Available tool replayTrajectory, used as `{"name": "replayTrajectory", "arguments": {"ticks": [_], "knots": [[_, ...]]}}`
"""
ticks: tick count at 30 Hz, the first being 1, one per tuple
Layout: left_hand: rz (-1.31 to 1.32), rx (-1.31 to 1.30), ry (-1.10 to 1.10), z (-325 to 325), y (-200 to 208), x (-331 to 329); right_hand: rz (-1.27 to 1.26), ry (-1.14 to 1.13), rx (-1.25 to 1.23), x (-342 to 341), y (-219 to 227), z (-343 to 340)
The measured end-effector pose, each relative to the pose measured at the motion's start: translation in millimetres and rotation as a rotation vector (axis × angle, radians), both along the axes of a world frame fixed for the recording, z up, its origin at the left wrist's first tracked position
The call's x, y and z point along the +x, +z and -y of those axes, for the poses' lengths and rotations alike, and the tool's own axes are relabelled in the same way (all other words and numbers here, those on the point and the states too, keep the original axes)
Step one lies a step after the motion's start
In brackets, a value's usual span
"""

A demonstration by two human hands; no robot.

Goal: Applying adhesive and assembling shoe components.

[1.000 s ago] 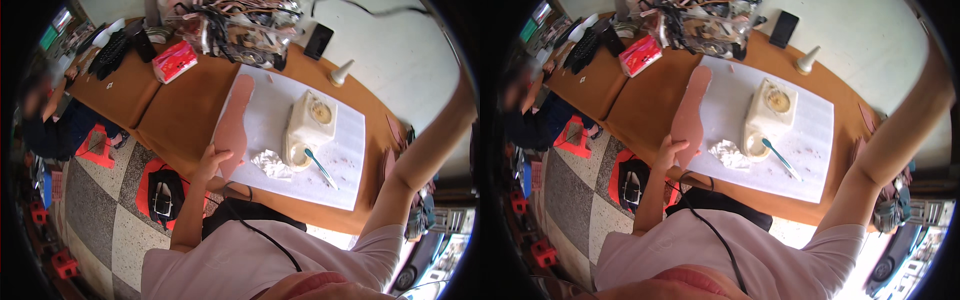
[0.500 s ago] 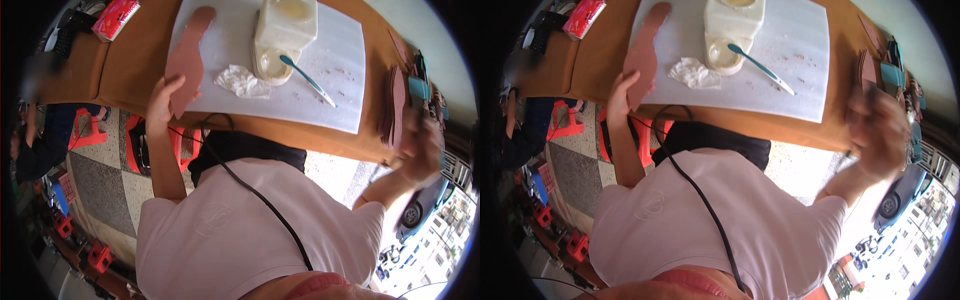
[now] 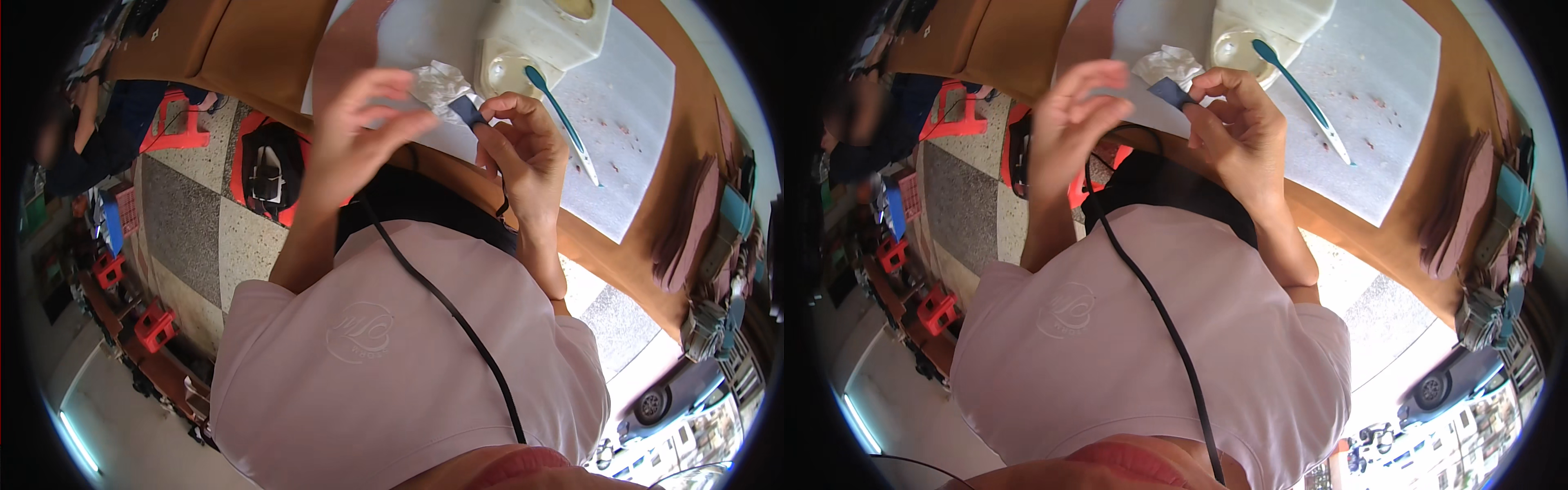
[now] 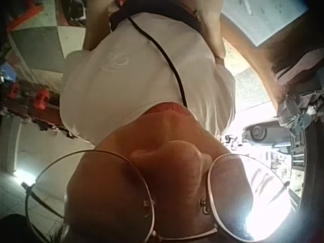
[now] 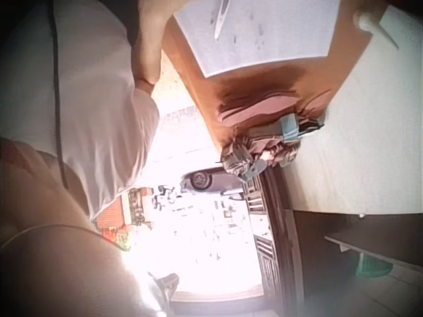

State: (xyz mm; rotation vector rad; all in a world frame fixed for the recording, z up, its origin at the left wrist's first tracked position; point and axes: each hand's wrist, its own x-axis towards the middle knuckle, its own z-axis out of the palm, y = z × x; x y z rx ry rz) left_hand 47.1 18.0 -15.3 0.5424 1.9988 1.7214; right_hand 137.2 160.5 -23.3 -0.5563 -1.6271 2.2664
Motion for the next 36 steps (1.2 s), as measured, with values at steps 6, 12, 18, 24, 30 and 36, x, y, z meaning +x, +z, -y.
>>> {"name": "replayTrajectory", "arguments": {"ticks": [6, 12, 18, 24, 30, 36], "knots": [[0.272, 0.380, -0.112, -15, -17, -7, 0.013, 0.071, 0.012, -5, -6, 4], [0.383, 0.425, -0.064, -9, -16, -12, 0.032, 0.247, -0.201, -9, -11, 1], [0.356, 0.354, -0.034, -1, -6, -26, 0.031, 0.236, -0.091, -15, -11, 5], [-0.426, -0.615, 0.344, 21, -45, -94, 0.066, 0.197, -0.087, -13, -15, 6], [-0.436, -0.869, 0.187, 7, -57, -107, 0.012, 0.144, -0.002, -4, -17, 9], [-0.418, -0.942, 0.241, -1, -44, -103, 0.062, 0.125, -0.013, 5, -23, 7]]}}
